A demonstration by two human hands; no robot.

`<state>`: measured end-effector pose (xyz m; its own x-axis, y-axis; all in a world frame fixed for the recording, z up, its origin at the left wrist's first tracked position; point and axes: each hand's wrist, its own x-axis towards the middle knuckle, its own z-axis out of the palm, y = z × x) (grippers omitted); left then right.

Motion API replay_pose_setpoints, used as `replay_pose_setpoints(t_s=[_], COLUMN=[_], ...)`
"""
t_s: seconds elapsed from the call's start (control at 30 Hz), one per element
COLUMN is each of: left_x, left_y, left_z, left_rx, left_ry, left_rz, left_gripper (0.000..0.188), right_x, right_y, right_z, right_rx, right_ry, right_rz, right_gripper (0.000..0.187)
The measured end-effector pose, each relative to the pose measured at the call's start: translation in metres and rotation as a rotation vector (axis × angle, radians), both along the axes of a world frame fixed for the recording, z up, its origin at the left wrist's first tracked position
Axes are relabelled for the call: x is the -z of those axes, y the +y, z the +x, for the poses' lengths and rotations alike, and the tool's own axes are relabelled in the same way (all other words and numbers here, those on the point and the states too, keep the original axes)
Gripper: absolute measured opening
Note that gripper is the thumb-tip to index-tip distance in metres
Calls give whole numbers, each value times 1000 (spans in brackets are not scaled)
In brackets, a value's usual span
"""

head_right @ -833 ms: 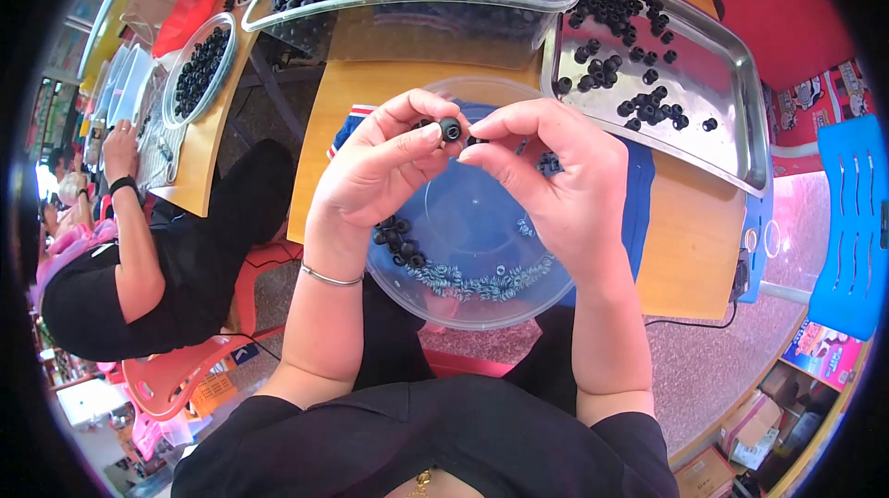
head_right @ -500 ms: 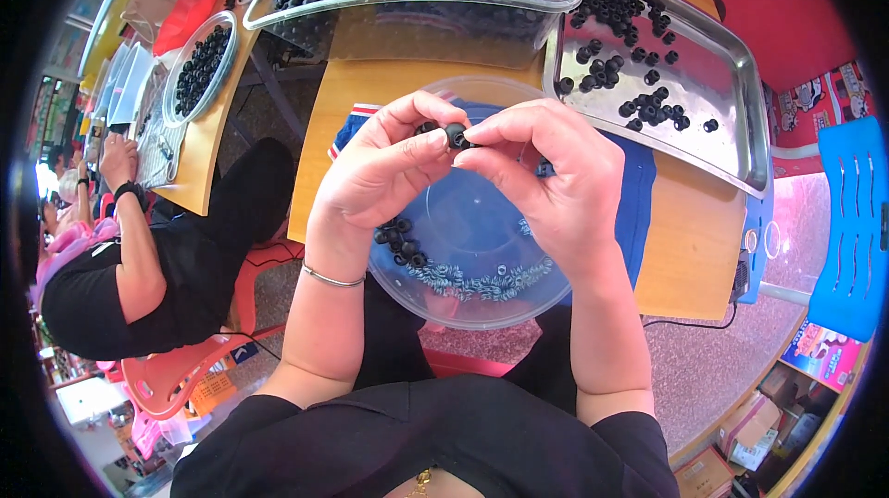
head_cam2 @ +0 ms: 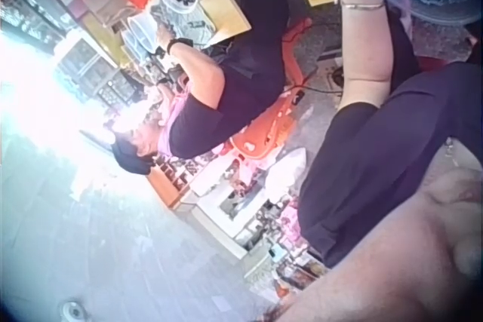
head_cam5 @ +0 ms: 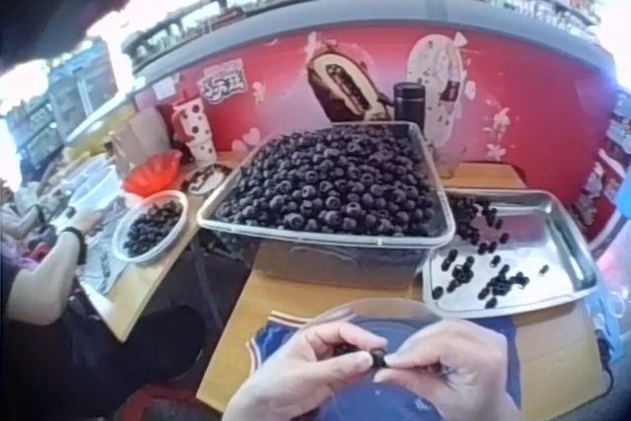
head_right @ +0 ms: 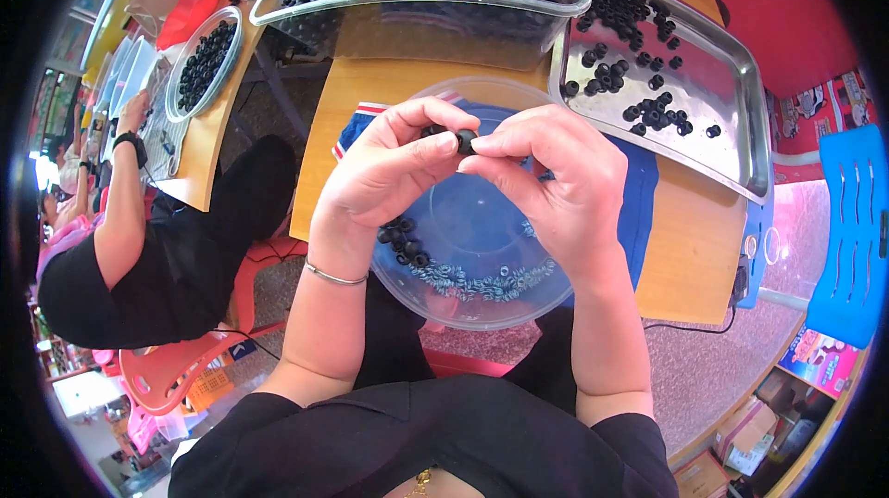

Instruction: The person sorts small black plastic or rubber components by hand, inspecting them at a workbench.

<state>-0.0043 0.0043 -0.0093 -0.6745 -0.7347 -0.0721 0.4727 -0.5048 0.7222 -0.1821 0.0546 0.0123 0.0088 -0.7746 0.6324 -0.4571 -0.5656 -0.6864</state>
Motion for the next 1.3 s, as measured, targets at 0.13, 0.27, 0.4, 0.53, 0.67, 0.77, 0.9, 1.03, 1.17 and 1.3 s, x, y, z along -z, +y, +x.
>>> replay_pose_setpoints(t_s=[0.13, 0.27, 0.4, 0.53, 0.67, 0.77, 0.9, 1.03, 1.17, 1.3], left_x=[3, 3, 0, 1, 0, -2, -1, -3, -7, -6], left_y=[-2, 0, -1, -1, 3, 4, 2, -1, -1, -2], left_z=[1, 1, 3, 4, 4, 5, -1, 5, 8, 3], left_rx=[30, 55, 60, 85, 123, 111, 121, 69, 94, 118], left_ry=[-25, 67, 17, -11, 23, -3, -41, -70, -72, -57], left_rz=[-38, -40, -65, -102, -63, -108, -196, -143, -71, -98], left_gripper=[21, 17, 34, 47, 48, 48, 46, 47, 50, 48], right_x=[0, -3, -10, -15, -14, -11, -9, -9, -12, -8], right_y=[-2, 6, 2, 6, 8, 7, 12, 1, 0, 1], right_z=[-1, -2, -5, -4, -2, 0, -5, -4, -6, -12], right_rx=[-40, -25, -120, -172, -162, -148, -130, -189, -270, -270], right_ry=[-14, -67, 140, 140, 101, 104, 95, 66, 21, 16], right_rz=[3, 165, 251, 284, 301, 265, 261, 311, 402, 389], right_gripper=[20, 26, 42, 37, 31, 31, 30, 32, 33, 28])
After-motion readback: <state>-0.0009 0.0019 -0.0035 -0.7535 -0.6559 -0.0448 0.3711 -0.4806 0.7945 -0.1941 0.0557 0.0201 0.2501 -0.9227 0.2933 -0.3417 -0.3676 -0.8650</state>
